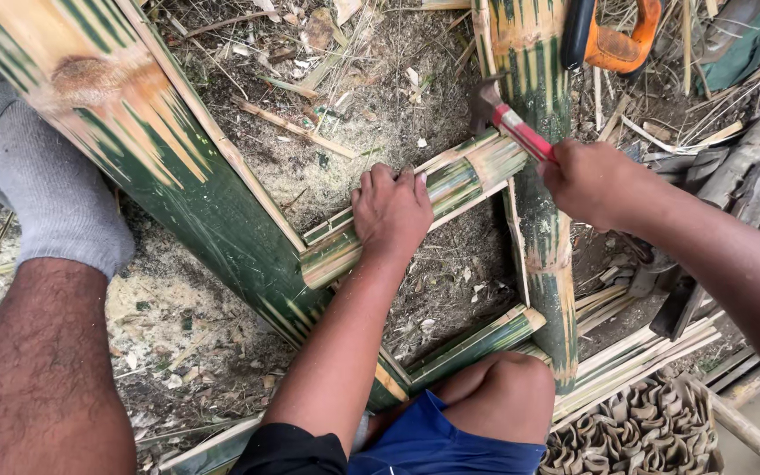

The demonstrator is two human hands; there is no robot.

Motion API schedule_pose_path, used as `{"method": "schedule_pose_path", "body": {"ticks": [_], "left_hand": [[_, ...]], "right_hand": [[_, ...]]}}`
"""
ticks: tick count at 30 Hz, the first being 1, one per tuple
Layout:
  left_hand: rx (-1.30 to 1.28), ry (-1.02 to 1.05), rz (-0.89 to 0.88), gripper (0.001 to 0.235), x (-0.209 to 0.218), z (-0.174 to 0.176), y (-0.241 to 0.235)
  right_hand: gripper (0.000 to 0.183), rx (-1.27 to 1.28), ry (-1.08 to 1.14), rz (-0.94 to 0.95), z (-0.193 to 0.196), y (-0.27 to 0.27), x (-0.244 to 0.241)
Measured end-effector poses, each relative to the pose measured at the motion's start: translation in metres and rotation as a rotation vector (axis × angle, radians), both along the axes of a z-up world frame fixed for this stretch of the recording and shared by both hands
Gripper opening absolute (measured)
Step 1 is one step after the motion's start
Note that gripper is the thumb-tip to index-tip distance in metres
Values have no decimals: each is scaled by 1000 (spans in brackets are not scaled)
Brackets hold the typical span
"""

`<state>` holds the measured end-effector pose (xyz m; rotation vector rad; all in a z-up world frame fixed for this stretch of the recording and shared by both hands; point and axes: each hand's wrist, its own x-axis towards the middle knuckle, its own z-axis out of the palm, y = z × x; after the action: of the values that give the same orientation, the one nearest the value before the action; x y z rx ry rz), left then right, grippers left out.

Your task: The person assembles a bamboo structure by hammering nails into joints and sawing bamboo strips to fit. They use a hammer and hand saw to secure and trim bamboo pieces, working on the ground.

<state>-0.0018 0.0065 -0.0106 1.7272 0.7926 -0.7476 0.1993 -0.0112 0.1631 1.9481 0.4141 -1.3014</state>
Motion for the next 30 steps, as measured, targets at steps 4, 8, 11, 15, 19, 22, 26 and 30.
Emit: {"method": "schedule_pose_path", "body": {"ticks": [4, 8, 11, 15, 19, 22, 26, 30], "left_hand": [[77, -39, 19, 44, -3, 0, 2], [129, -98, 102, 43, -6, 6, -1], [59, -97, 139, 45, -9, 7, 1], [75, -114, 153, 46, -6, 6, 2], [42, -108, 32, 59, -13, 8, -3], [180, -219, 238, 58, -16, 13, -5], [300, -278, 329, 60, -25, 22, -18], [218, -231, 92, 63, -29, 16, -25]], "right_hand": [[41, 356, -45, 92, -9, -18, -1], [39, 286, 39, 166, -5, -24, -9], [42, 215, -16, 28, -1, -16, -28], [38, 278, 37, -73, -4, -5, -67], [39, 637, 189, 43, -42, 24, -129], [61, 615, 206, 395, -73, 66, -173], [87, 379, 156, 444, -94, 101, -207], [89, 417, 118, 421, -92, 99, -214]]}}
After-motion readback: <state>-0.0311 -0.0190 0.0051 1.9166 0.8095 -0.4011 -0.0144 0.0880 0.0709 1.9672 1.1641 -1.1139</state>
